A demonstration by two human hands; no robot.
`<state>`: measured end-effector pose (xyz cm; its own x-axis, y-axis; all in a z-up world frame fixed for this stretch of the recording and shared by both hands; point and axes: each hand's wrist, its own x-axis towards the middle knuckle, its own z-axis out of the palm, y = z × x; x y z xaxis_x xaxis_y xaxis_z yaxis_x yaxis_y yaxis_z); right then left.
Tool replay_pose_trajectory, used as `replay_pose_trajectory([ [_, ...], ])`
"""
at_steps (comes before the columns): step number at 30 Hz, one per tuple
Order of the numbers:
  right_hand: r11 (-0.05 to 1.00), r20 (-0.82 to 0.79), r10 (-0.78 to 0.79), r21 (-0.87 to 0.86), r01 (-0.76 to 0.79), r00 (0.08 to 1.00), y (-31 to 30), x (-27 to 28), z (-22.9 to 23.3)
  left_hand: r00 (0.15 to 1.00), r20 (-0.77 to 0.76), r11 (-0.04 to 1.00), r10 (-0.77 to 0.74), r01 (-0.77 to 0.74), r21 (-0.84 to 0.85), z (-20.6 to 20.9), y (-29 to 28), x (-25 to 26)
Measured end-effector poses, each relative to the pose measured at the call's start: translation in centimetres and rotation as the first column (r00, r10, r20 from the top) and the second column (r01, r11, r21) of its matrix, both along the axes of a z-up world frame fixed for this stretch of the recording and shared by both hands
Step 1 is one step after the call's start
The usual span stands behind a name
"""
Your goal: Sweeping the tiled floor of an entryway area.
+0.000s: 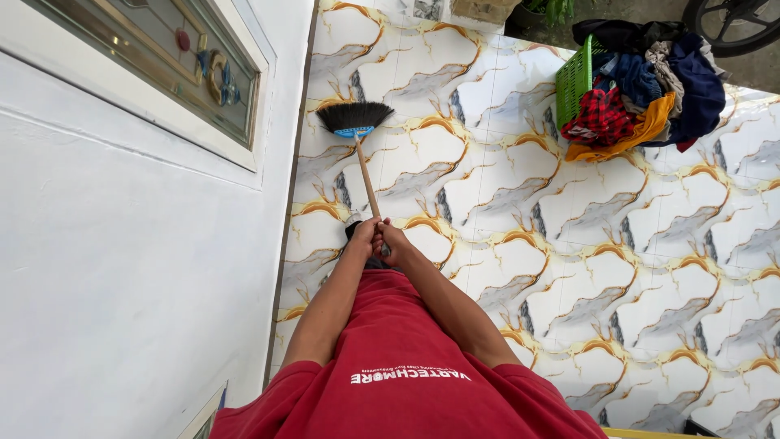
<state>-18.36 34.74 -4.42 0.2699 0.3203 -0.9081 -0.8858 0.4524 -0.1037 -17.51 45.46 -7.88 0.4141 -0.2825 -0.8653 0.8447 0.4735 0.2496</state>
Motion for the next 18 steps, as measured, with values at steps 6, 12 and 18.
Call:
replay_pose_trajectory([
  [6,0.985,0.075,0.053,-0.170,-0.040,0.996,2.7,-0.6,1.8,0.997,-0.066,0.996,-0.049,0.044,-0.078,3.8,2.0,-0.7],
  [12,0.983,0.064,0.046,-0.182,-0.034,0.997,5.0,0.8,0.5,0.993,-0.118,0.995,0.018,-0.029,-0.097,2.4,3.9,-0.3],
  [18,0.987,0.121,-0.022,-0.157,0.041,0.992,8.0,4.1,-0.3,0.995,-0.067,0.997,-0.070,0.067,-0.048,4.7,6.9,3.8],
])
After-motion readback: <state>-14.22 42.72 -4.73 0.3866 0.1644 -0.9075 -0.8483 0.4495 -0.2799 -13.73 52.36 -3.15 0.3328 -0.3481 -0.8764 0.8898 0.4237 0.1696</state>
